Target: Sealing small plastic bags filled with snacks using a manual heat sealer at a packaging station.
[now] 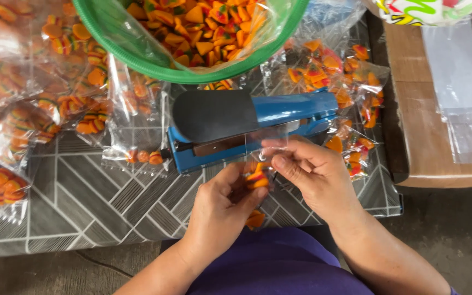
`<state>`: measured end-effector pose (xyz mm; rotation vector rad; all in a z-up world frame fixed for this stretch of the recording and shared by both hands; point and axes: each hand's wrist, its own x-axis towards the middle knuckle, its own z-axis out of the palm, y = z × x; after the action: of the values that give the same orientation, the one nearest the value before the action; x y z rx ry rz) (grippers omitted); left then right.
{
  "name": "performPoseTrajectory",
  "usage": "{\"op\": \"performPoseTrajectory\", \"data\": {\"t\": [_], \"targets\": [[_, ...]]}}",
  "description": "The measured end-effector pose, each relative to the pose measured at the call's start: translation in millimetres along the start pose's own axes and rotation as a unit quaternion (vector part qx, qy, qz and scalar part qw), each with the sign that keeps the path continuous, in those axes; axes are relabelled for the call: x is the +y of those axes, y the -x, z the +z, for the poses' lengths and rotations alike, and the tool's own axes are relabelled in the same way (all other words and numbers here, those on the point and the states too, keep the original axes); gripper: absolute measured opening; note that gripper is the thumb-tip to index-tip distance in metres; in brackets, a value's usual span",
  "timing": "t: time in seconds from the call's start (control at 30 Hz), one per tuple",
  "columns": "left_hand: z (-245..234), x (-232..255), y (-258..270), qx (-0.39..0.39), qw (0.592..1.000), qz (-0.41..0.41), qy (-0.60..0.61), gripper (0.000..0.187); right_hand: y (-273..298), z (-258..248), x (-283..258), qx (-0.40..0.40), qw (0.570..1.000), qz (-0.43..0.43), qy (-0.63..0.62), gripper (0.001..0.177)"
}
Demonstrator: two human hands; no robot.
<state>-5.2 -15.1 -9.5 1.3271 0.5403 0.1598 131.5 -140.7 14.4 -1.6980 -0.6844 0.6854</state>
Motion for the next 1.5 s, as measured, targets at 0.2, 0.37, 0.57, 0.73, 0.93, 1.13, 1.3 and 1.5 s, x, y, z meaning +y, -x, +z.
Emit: {"op": "performPoseTrajectory", "data": {"t": [0.2,0.37,0.57,0.73,0.93,1.13,1.3,1.5], "targets": [[4,-6,4,-0.107,0.988,0.057,-0.093,0.027,29,-19,-36,0.032,0.988,-0.13,0.077,0.015],[4,-3,3,-0.164,0.977,0.06,-0.124,0.051,23,-83,-62,0.216,0.967,-0.123,0.052,0.006],[3,-9,4,-0.13,0.981,0.038,-0.136,0.044,-84,-178,-27,0.223,0.94,-0.081,0.245,0.014],[-4,-6,3,-0.13,0.98,0.018,-0.151,0.044,-85,-155,-17,0.219,0.824,0.262,0.452,0.035],[-2,0,2,-0.139,0.974,0.058,-0.167,0.041,-83,-169,39,0.212,0.888,0.286,0.291,0.029],[-1,-2,4,-0.128,0.979,0.046,-0.154,0.042,-62,-162,26,0.22,0.931,0.211,0.2,0.008],[-5,-3,2,-0.111,0.972,0.088,-0.185,0.054,11,-137,-43,0.092,0.95,0.033,0.297,0.003],[11,15,4,-0.201,0.931,0.253,-0.17,0.092,28,-91,-96,-0.178,0.924,-0.142,0.306,0.019]]}}
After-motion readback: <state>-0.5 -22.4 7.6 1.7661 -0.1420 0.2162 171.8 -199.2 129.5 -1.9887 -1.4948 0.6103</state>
